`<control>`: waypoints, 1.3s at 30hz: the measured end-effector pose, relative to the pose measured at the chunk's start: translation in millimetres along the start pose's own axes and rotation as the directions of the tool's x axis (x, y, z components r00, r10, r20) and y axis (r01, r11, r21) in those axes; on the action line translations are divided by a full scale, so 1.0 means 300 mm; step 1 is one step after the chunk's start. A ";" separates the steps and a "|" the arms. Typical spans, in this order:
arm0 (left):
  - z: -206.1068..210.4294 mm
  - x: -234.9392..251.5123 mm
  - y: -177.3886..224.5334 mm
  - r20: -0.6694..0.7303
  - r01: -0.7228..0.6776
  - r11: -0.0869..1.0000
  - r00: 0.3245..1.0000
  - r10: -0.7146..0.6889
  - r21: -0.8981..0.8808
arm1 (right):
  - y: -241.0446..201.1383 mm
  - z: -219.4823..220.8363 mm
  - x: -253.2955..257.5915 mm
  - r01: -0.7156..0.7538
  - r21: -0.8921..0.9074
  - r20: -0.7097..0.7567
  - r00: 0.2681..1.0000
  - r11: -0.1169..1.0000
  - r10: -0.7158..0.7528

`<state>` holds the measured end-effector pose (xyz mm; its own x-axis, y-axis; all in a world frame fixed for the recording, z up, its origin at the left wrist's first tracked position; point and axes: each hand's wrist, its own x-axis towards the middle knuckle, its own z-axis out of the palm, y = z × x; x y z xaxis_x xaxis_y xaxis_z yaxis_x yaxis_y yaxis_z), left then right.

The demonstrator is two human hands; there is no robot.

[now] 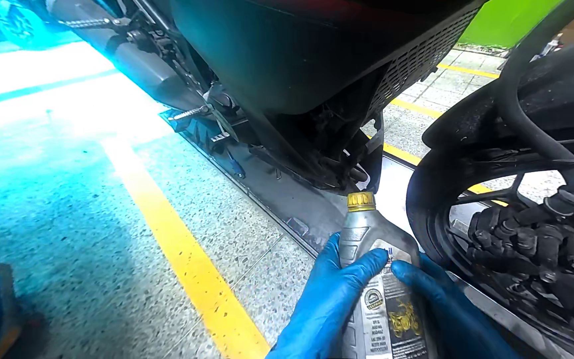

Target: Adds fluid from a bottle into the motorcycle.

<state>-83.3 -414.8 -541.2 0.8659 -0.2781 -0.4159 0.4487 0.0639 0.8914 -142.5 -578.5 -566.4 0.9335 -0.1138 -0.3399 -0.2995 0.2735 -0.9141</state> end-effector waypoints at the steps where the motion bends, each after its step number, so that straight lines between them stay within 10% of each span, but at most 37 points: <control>1: 0.005 0.001 -0.004 0.005 0.011 1.000 1.000 -0.011 -0.010 | 0.002 -0.004 -0.004 -0.019 0.002 -0.019 1.000 1.000 0.019; 39: -0.053 0.037 0.046 0.114 -0.126 0.990 0.987 0.117 0.069 | -0.017 -0.015 0.040 0.185 -0.160 0.121 0.979 0.970 -0.167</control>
<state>-64.1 -402.0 -536.4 0.8818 -0.3757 -0.2853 0.3199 0.0319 0.9469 -130.6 -585.5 -566.8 0.9872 -0.0418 -0.1537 -0.1494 0.0911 -0.9846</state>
